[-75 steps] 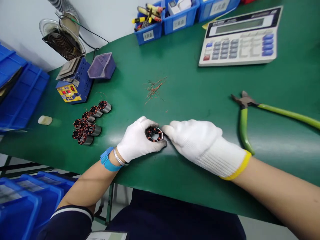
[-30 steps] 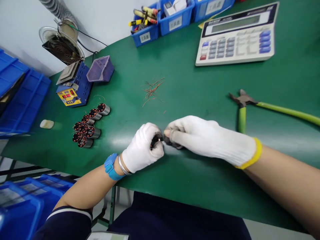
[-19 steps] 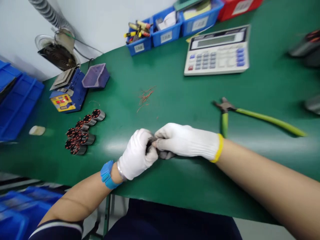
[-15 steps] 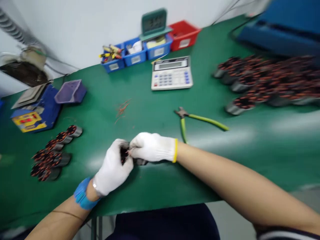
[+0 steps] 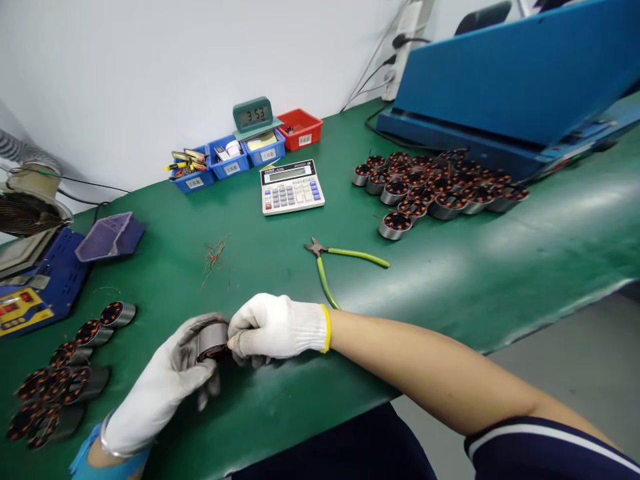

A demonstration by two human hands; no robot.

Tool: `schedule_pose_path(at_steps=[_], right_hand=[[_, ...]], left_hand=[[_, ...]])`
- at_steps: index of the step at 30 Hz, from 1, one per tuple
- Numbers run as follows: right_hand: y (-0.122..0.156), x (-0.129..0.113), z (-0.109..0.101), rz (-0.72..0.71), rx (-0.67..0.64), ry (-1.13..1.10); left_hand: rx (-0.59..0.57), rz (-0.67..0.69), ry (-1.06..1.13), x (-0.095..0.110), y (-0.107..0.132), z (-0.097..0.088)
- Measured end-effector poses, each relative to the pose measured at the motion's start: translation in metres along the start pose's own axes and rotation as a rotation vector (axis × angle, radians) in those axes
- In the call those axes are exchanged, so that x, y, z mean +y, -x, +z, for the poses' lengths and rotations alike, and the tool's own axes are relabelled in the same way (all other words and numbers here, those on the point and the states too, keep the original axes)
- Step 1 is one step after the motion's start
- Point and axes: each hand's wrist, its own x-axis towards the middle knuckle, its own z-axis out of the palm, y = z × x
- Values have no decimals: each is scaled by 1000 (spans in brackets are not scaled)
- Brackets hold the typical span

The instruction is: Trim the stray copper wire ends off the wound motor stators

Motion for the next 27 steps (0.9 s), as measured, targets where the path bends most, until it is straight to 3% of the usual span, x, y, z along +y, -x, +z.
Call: schedule_pose_path(at_steps=[2, 5, 7, 8, 9, 10, 12, 14, 16, 19, 21, 22, 23, 25, 26, 27], right_hand=[[-2, 4, -1, -15, 5, -55], [-4, 7, -2, -51, 7, -101], [-2, 6, -1, -76, 11, -87], [0, 4, 0, -93, 24, -61], [2, 2, 0, -112, 46, -23], [4, 0, 1, -134, 76, 21], [7, -2, 0, -166, 136, 105], [8, -1, -1, -153, 161, 143], [7, 2, -2, -100, 141, 119], [6, 7, -2, -52, 85, -28], [7, 10, -1, -59, 61, -48], [8, 11, 0, -70, 62, 15], [10, 12, 0, -89, 71, 121], [12, 14, 0, -122, 111, 367], [13, 15, -1, -123, 129, 448], [13, 16, -2, -103, 137, 481]], left_hand=[[176, 245, -66, -6, 8, 4], [264, 647, -312, -19, 18, 4], [346, 739, -364, -23, 19, 4], [397, 692, -316, -22, 17, 4], [421, 574, -221, -20, 14, 5], [376, 398, -103, -17, 10, 5], [46, -4, 129, -10, 3, 5], [-191, -211, 277, -2, 1, 4], [-113, -105, 318, 2, 4, 4], [144, 318, 243, 2, 10, 8], [269, 465, 239, -2, 9, 12], [284, 422, 238, -3, 7, 14], [213, 319, 213, -4, 4, 15], [-73, 23, 175, -5, -3, 16], [-166, -53, 189, -4, -5, 16], [-184, -42, 222, -3, -6, 17]])
